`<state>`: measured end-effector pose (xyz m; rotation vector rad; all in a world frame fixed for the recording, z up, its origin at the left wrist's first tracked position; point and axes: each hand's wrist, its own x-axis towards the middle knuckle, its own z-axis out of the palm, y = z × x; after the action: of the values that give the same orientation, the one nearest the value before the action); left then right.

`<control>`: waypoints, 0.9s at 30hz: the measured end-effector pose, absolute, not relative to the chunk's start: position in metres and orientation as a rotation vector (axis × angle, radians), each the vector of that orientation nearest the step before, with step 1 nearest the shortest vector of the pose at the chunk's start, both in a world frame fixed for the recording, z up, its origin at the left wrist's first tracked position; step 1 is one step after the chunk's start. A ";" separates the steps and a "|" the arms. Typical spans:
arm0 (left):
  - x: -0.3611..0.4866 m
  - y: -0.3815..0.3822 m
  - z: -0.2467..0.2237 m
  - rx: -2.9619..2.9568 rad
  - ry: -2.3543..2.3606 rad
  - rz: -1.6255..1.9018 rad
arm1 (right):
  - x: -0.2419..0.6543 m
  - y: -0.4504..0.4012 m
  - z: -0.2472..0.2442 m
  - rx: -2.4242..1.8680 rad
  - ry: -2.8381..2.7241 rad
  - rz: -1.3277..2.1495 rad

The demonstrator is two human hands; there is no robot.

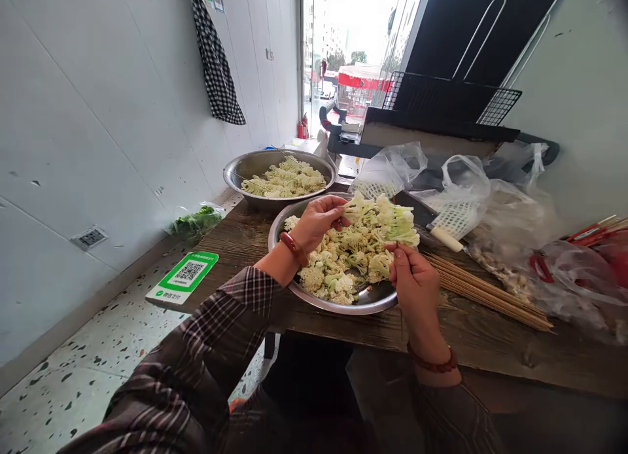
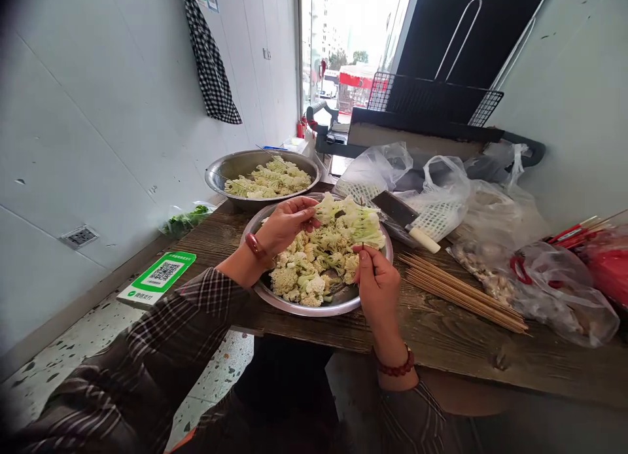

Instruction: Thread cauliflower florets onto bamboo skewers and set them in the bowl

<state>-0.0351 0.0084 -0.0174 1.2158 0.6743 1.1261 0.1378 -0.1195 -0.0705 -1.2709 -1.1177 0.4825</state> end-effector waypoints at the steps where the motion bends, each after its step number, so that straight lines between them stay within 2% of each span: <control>1: -0.035 0.008 -0.017 1.211 0.664 1.146 | 0.138 -0.119 -0.071 -1.273 -1.121 0.480; 17: -0.037 0.008 -0.016 1.103 0.588 1.155 | 0.137 -0.118 -0.072 -1.303 -1.093 0.471; 27: -0.027 -0.003 -0.017 1.308 0.556 0.915 | 0.132 -0.111 -0.064 -1.178 -0.880 0.539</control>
<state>-0.0270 -0.0034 -0.0168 1.3084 0.5557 0.9148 0.1321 -0.1110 -0.0636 -1.1777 -0.8803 0.5390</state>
